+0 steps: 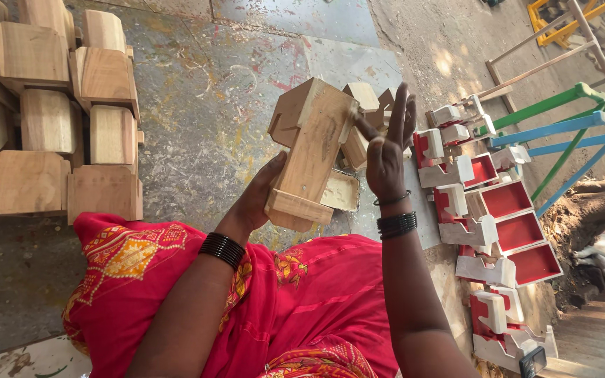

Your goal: The person sits on the floor and scoops white filler paste from a shallow tray, spreading it by hand over the surfaces of wooden toy parts. They rub the paste into each part, set treated parts aside with other finished pieces, and pick up the next part to repeat the process.

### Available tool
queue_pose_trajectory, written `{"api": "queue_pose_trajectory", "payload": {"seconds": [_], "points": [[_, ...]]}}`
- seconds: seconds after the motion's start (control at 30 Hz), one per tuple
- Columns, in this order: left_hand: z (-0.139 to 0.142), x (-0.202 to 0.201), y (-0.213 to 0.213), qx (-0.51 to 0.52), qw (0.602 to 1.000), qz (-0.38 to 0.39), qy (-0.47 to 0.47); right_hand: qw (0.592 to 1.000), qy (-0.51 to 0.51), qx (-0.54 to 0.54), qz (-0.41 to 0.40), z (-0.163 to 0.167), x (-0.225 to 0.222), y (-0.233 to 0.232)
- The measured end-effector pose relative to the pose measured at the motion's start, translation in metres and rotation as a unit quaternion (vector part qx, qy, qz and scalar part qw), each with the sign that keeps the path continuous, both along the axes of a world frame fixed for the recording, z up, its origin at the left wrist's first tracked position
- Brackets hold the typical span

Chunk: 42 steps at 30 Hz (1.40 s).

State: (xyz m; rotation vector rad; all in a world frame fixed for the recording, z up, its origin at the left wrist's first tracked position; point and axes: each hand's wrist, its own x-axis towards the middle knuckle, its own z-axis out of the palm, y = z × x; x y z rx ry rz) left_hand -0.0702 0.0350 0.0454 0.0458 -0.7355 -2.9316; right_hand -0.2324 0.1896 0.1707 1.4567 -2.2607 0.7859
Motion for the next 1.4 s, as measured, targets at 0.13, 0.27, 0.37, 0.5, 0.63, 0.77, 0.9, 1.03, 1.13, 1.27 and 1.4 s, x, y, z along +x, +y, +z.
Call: {"api": "queue_pose_trajectory", "payload": {"seconds": [0.13,0.27,0.37,0.5,0.63,0.77,0.9,1.03,1.13,1.27,1.4], "points": [[0.0,-0.003,0.0,0.008,1.0,0.003,0.002,0.997,-0.053,-0.029,0.051,-0.011,0.011,0.01],[-0.002,-0.004,0.0,0.008,1.0,-0.001,0.002,0.944,-0.273,-0.161,0.094,-0.023,0.015,0.012],[-0.006,-0.003,0.001,0.012,1.0,-0.009,0.003,0.989,-0.106,-0.096,0.032,-0.026,0.014,0.009],[-0.01,-0.006,-0.001,0.02,1.0,0.0,0.006,0.988,-0.076,-0.12,0.065,-0.023,0.024,0.005],[-0.011,-0.006,-0.001,0.025,1.0,0.001,0.01,0.988,-0.086,-0.13,-0.001,-0.016,0.037,0.004],[-0.011,-0.006,-0.001,0.02,1.0,-0.003,0.009,0.993,-0.014,-0.113,0.002,-0.007,0.025,-0.004],[-0.011,-0.005,0.0,0.017,1.0,-0.008,0.002,0.991,0.007,-0.135,0.004,-0.005,0.009,-0.013],[-0.013,-0.006,0.0,0.023,1.0,-0.016,0.013,0.99,-0.036,-0.136,-0.026,-0.009,-0.009,-0.024],[-0.017,-0.004,-0.001,0.022,0.999,-0.022,0.032,0.943,-0.219,-0.244,0.064,-0.016,-0.018,-0.019],[-0.027,-0.001,-0.003,0.07,0.992,-0.075,0.07,0.931,-0.264,-0.249,0.027,-0.043,-0.005,0.021],[-0.036,0.005,-0.008,0.023,0.994,-0.042,0.096,0.96,-0.214,-0.146,-0.104,-0.088,0.009,0.064]]}}
